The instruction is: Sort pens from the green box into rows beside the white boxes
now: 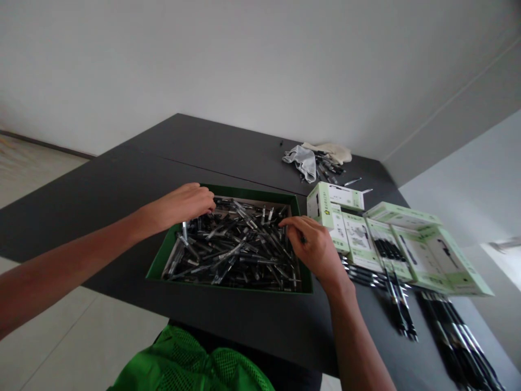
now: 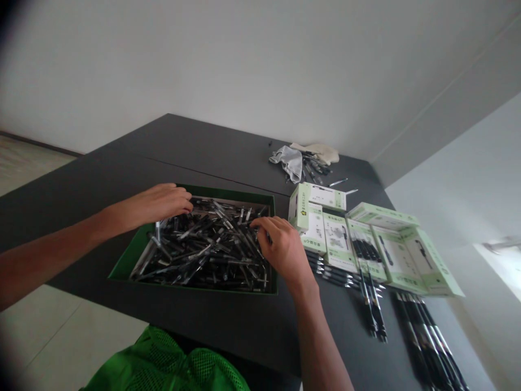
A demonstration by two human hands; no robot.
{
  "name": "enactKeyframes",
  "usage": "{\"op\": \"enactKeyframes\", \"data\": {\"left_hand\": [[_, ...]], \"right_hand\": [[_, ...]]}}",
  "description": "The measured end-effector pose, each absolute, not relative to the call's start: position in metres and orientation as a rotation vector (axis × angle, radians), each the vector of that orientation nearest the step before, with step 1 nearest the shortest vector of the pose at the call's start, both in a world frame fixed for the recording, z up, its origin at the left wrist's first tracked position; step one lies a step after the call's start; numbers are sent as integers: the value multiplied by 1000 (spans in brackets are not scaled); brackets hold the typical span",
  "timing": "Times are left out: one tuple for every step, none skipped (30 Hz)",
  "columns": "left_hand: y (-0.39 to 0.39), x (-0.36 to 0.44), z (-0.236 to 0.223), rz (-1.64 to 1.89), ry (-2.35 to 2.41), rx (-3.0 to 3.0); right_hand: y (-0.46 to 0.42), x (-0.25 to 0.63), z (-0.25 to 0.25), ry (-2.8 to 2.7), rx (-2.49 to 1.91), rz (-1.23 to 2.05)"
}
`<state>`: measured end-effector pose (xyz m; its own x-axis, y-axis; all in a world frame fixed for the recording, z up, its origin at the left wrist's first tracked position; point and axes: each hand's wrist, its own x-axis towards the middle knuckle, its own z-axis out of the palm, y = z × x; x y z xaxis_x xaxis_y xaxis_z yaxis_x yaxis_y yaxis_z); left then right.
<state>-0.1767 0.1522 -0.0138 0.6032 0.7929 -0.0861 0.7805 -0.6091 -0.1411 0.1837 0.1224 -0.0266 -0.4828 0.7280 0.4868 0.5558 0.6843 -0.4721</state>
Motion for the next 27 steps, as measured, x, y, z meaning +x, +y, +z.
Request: {"op": "enactKeyframes", "data": {"left_hand": [[153,-174,-14,236,-1332,-2745],[154,-172,-14,261,-1318,-2757],[155,-170,-14,278,-1311,-2761],[155,-168,-12,287,-1314,-2761],[156,-167,-11,290,-1329,-2757],[157,-166,-9,293,-1351,-2751],[159,-165,-8,294,-1375,-2746],[160,-165,-6,295,-1394,-2743],[162,-165,-5,298,-1406,-2743],[163,-164,-5,304,-1413,-2744],[164,-164,-5,311,-1420,-2744],[166,-164,-5,319,-1428,-2745],[167,-165,-6,323,-1440,-2744],[167,-165,-7,323,-1458,-2741],[168,-166,-9,315,-1477,-2736],[168,-166,-11,309,-1498,-2725],[169,-167,-12,307,-1515,-2710],[169,-167,-14,316,-1525,-2692],[169,-168,-15,332,-1525,-2675],[169,-168,-16,345,-1516,-2664],[169,-168,-16,351,-1504,-2657],[169,-168,-16,346,-1494,-2653],[169,-168,-15,331,-1489,-2652],[168,-168,-14,313,-1492,-2649],[167,-168,-13,296,-1496,-2643],[165,-167,-12,288,-1497,-2636],[164,-167,-11,289,-1493,-2628]], "right_hand": [[122,184,-27,-2214,-984,326],[122,184,-27,-2212,-987,325],[122,184,-27,-2211,-989,325],[123,184,-27,-2211,-991,325],[123,184,-28,-2211,-994,326],[123,184,-28,-2213,-997,327],[123,184,-28,-2215,-1000,328],[123,185,-28,-2216,-1001,331],[123,185,-28,-2217,-1000,334],[123,185,-28,-2216,-997,338],[122,185,-28,-2214,-994,341],[122,185,-28,-2212,-992,345],[122,185,-28,-2209,-992,349],[122,185,-28,-2207,-993,351],[122,184,-28,-2205,-996,350],[122,184,-28,-2205,-997,349],[122,184,-28,-2207,-998,346],[122,184,-28,-2210,-1001,344],[122,184,-28,-2211,-1004,343],[122,184,-28,-2211,-1005,343],[122,184,-28,-2210,-1005,346],[123,184,-28,-2207,-1004,347],[123,184,-28,-2205,-1002,346],[123,184,-27,-2204,-998,344],[123,184,-27,-2204,-994,341],[122,184,-27,-2208,-992,339],[122,184,-27,-2212,-990,338]]}}
